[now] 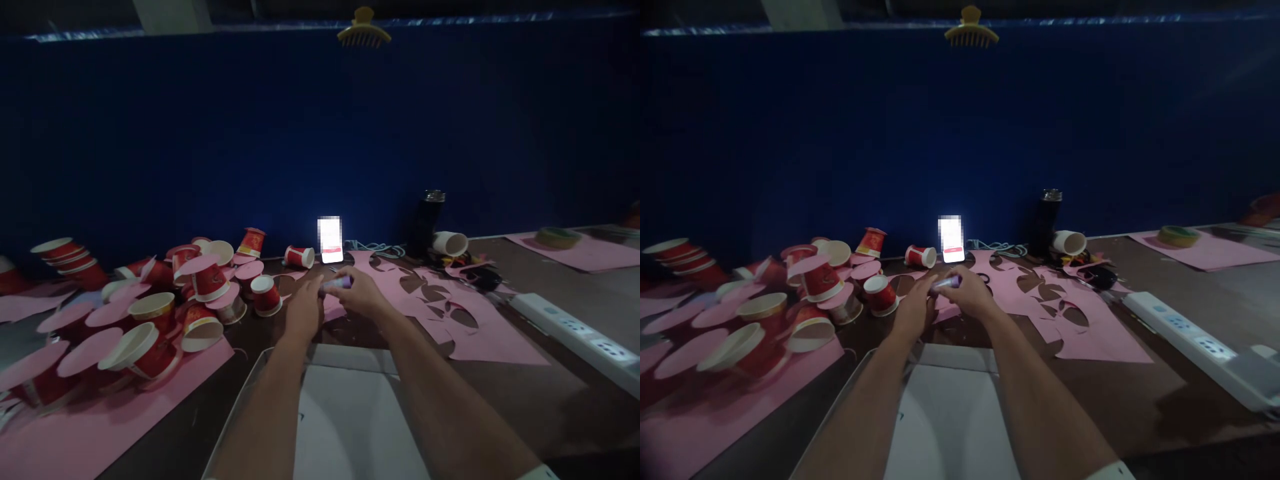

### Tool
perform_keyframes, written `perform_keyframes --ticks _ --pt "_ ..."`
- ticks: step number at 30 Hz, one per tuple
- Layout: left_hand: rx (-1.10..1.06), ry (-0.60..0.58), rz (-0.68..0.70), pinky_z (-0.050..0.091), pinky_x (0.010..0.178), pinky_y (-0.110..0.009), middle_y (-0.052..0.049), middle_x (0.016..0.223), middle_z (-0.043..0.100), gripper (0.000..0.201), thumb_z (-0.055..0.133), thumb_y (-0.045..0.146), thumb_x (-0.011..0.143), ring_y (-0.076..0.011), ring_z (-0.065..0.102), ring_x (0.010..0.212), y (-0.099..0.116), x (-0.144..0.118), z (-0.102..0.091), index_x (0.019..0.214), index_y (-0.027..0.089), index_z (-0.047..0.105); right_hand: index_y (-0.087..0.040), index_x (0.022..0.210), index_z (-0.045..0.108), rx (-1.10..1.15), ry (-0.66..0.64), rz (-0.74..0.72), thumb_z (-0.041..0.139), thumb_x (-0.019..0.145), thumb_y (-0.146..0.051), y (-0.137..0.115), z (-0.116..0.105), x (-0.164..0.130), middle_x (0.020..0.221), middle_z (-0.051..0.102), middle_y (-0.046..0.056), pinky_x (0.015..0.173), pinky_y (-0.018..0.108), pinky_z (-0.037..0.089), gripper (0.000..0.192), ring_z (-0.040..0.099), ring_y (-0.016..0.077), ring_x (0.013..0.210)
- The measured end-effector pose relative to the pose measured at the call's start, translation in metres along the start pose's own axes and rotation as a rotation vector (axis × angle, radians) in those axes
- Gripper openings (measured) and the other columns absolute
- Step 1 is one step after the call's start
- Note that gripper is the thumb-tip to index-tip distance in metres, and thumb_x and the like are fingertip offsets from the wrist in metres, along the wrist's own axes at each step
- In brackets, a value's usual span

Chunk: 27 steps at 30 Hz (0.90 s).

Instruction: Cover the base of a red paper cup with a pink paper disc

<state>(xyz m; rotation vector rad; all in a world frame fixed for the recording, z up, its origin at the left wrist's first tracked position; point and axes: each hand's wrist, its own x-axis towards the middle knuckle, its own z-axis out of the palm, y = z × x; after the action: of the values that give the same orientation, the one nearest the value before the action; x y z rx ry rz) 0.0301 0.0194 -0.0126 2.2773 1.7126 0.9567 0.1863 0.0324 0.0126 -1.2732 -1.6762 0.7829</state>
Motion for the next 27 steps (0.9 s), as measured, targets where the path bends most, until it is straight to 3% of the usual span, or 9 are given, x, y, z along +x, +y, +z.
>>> perform_keyframes --ticks 2,4,10,13,16,19,23,27 --pt "-0.056 -0.023 -0.095 0.045 0.092 -0.04 -0.012 0.124 0.059 0.046 0.043 0.024 0.088 -0.0254 0.057 0.11 0.003 -0.001 -0.001 0.134 0.017 0.045 -0.02 0.097 0.06 0.228 0.07 0.102 0.065 0.072 -0.048 -0.002 0.003 0.001 0.081 0.066 0.003 0.05 0.024 0.043 0.038 0.06 0.0142 0.061" --pt "-0.082 -0.048 -0.099 0.046 0.09 -0.04 -0.012 0.118 0.063 0.044 0.043 0.026 0.088 -0.0252 0.061 0.105 0.008 -0.002 -0.001 0.131 0.019 0.047 -0.02 0.099 0.06 0.334 0.093 0.136 0.064 0.073 -0.052 -0.003 0.006 0.001 0.079 0.065 0.002 0.048 0.022 0.041 0.041 0.059 0.0133 0.06" --pt "-0.101 -0.104 -0.122 0.046 0.085 -0.037 -0.012 0.111 0.066 0.044 0.048 0.023 0.083 -0.0257 0.063 0.098 0.019 -0.004 0.0 0.127 0.019 0.05 -0.018 0.071 0.059 0.211 0.18 0.17 0.059 0.073 -0.059 -0.007 0.019 -0.002 0.058 0.057 -0.001 0.049 0.023 0.038 0.041 0.05 0.0119 0.052" --pt "-0.054 -0.097 -0.169 0.046 0.084 -0.037 -0.01 0.106 0.068 0.033 0.047 0.026 0.085 -0.0253 0.063 0.096 0.019 -0.003 -0.003 0.115 0.019 0.057 -0.019 0.076 0.056 0.279 0.126 0.146 0.057 0.074 -0.059 -0.007 0.026 -0.002 0.062 0.059 -0.001 0.05 0.024 0.039 0.04 0.052 0.0124 0.052" --pt "-0.029 -0.097 -0.182 0.045 0.085 -0.034 -0.01 0.11 0.067 0.033 0.045 0.024 0.085 -0.0234 0.061 0.1 0.018 -0.002 -0.008 0.116 0.019 0.056 -0.019 0.077 0.058 0.18 0.102 0.055 0.055 0.077 -0.059 -0.004 0.032 -0.002 0.07 0.063 0.001 0.058 0.025 0.04 0.04 0.056 0.0144 0.061" --pt "0.01 -0.126 -0.148 0.045 0.084 -0.033 -0.01 0.111 0.066 0.034 0.044 0.023 0.085 -0.0224 0.061 0.101 0.02 -0.003 -0.008 0.118 0.02 0.054 -0.018 0.076 0.059 0.027 0.198 0.063 0.048 0.08 -0.061 0.005 0.036 -0.001 0.074 0.065 0.005 0.061 0.026 0.038 0.044 0.057 0.0169 0.068" --pt "0.15 -0.226 -0.154 0.047 0.076 -0.037 -0.011 0.1 0.068 0.032 0.041 0.036 0.088 -0.0264 0.065 0.091 0.026 -0.004 -0.007 0.11 0.019 0.056 -0.02 0.075 0.057 -0.021 0.328 0.124 0.042 0.082 -0.062 0.017 0.04 0.002 0.074 0.064 0.004 0.059 0.026 0.037 0.045 0.057 0.0185 0.068" --pt "0.244 -0.283 -0.137 0.047 0.074 -0.036 -0.012 0.1 0.068 0.038 0.033 0.045 0.091 -0.0264 0.066 0.089 0.036 -0.005 -0.007 0.102 0.018 0.058 -0.02 0.068 0.056 -0.018 0.325 0.19 0.042 0.083 -0.055 0.015 0.04 0.004 0.067 0.063 0.004 0.058 0.027 0.037 0.04 0.057 0.0189 0.064"
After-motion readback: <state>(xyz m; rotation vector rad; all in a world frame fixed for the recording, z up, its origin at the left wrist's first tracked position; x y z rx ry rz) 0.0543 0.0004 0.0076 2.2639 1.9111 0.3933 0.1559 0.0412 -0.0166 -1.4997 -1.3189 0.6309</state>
